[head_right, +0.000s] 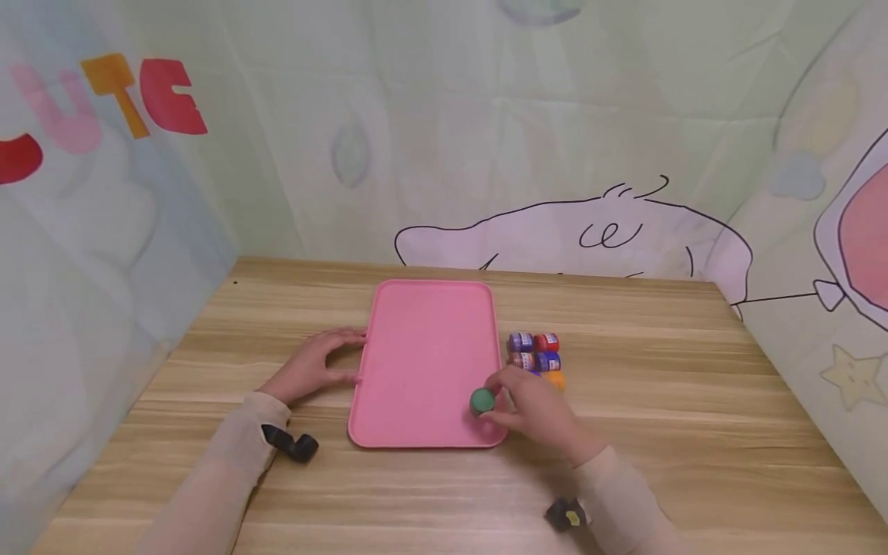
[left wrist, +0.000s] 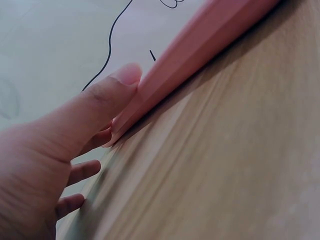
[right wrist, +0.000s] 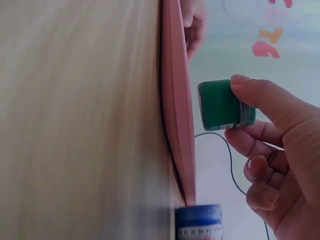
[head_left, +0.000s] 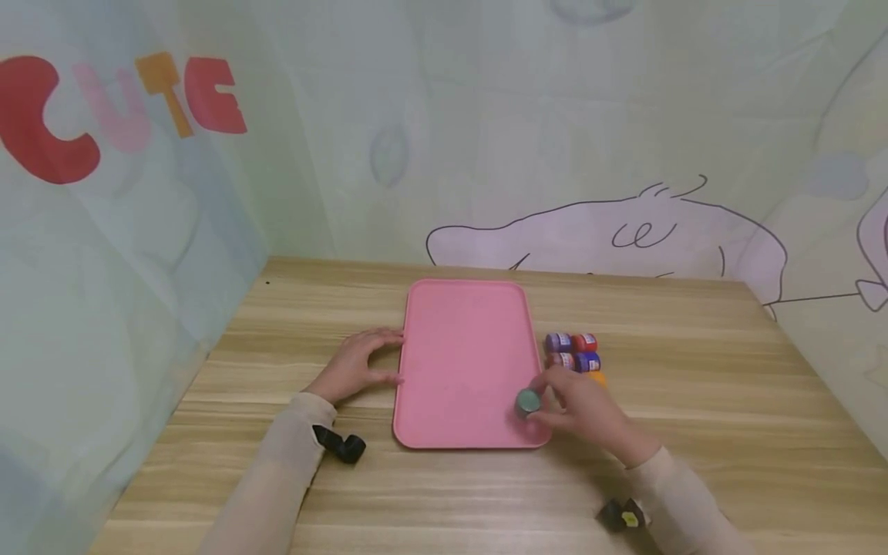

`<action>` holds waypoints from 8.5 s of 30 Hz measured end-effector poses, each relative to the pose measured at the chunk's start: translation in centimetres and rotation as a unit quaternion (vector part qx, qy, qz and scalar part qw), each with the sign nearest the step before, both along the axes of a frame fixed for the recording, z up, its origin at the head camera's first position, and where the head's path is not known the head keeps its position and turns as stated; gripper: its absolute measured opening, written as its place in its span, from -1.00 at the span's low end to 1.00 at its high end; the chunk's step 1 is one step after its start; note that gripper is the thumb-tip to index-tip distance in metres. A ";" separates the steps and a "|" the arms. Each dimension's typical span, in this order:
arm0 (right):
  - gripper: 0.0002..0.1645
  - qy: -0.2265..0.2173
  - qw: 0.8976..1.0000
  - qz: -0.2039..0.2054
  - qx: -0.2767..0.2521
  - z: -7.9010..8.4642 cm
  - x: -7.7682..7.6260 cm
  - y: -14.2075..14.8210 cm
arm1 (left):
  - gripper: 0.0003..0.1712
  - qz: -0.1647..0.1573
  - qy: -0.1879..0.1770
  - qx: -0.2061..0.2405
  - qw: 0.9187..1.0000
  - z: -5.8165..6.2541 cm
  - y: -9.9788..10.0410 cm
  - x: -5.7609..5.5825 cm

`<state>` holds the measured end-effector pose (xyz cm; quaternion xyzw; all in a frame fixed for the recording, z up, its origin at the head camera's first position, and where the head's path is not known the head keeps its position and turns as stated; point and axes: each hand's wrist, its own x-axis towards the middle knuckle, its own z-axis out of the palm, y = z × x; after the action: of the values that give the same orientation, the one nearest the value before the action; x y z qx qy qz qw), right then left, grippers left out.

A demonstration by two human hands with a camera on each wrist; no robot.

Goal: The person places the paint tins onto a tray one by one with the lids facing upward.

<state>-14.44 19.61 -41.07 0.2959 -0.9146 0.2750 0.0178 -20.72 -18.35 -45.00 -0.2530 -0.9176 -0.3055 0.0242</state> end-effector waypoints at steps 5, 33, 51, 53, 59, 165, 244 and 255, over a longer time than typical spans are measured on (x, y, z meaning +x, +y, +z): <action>-0.60 -0.027 1.000 -0.009 0.001 0.0 0.3 -0.8 | -0.24 0.005 -0.004 -0.002 1.000 -0.1 0.0 0.0; -0.62 -0.066 0.998 0.003 0.011 -1.2 0.3 -2.3 | -0.24 0.000 0.002 0.011 1.000 -0.4 -0.2 -0.2; -0.55 -0.044 0.998 0.004 0.054 -0.6 0.2 -2.1 | -0.23 0.000 -0.008 0.010 1.000 -0.1 -0.1 0.0; -0.55 -0.047 0.997 0.002 0.059 -0.5 0.2 -1.9 | -0.23 0.001 -0.009 0.012 1.000 0.0 0.0 0.0; -0.56 -0.045 0.997 0.003 0.069 -0.3 0.0 -1.5 | -0.23 0.001 -0.007 0.008 1.000 -0.2 0.0 0.0; -0.56 0.064 0.992 -0.042 0.104 0.6 -1.9 1.1 | -0.25 -0.002 -0.012 0.011 1.000 -0.4 -0.2 -0.1; -0.56 -0.112 0.993 -0.028 0.026 -0.4 -3.3 -1.9 | -0.23 0.004 -0.038 0.024 0.999 -0.4 -0.2 -0.3; -0.65 -0.058 0.997 -0.033 0.025 0.3 -3.7 -0.3 | -0.24 0.003 -0.038 0.021 0.999 -0.4 -0.2 -0.3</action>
<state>-18.16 19.29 -40.75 0.2496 -0.9298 0.2684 -0.0334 -20.97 -18.57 -45.42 -0.2380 -0.9119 -0.3343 -0.0042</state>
